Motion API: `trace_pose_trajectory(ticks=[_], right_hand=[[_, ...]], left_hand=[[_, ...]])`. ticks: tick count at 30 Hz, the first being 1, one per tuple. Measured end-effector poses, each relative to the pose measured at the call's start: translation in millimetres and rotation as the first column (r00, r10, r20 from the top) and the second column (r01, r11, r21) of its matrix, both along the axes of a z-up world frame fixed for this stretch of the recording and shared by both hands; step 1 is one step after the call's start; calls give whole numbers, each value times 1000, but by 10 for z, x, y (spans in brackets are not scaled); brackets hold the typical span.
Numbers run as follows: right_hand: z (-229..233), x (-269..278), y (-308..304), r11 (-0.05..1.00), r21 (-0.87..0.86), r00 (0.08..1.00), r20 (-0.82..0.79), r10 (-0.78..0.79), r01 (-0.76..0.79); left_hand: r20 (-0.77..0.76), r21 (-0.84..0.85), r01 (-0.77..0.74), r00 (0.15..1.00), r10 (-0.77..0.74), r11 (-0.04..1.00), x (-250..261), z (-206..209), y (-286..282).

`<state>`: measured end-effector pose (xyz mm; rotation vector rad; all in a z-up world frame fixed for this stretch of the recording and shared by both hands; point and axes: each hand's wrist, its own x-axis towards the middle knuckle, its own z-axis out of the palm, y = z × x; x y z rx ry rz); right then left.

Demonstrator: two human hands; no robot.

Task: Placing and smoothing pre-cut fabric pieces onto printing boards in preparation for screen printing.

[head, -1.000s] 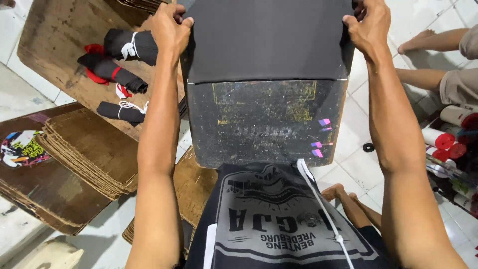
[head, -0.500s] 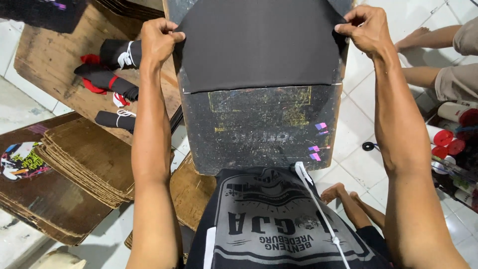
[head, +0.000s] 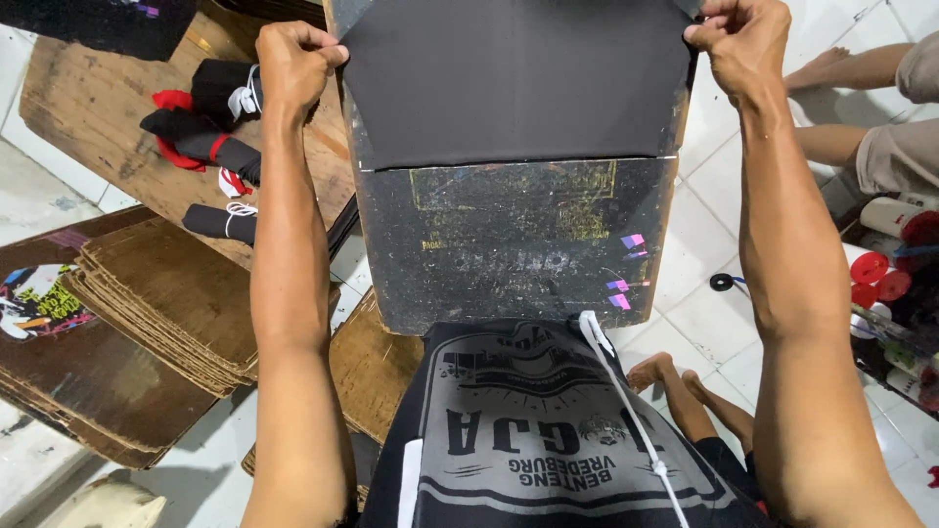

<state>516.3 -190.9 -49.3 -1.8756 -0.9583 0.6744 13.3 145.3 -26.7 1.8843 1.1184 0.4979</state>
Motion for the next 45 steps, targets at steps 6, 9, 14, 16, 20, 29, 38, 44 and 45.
trace_pose_trajectory(ticks=[6,9,14,16,20,29,38,44,45], right_hand=[[30,-17,-22,998,-3,974,215,66,-67],[35,-30,1,999,22,985,168,37,-41],[-24,9,8,999,29,977,214,14,-21],[-66,24,11,999,42,973,230,18,-28],[-24,0,-10,981,126,950,293,103,-146],[444,-608,11,956,128,686,722,92,-263],[352,-1967,-280,680,-322,442,566,696,-659],[322,-1910,-326,677,-152,469,613,636,-720],[185,-1832,-362,676,-151,468,613,636,-721]], left_hand=[[17,116,25,999,-27,993,-98,-232,118],[27,145,56,998,-61,988,-103,-278,128],[53,168,47,997,-57,985,-88,-224,95],[38,215,61,997,-71,975,-108,-295,133],[-22,217,18,1000,-13,976,-66,-267,126],[-79,648,99,995,-63,755,317,163,-520],[-549,269,784,602,-580,559,847,213,-2207],[-485,284,764,636,-600,579,722,135,-2313],[-486,285,763,637,-599,580,733,39,-2301]])
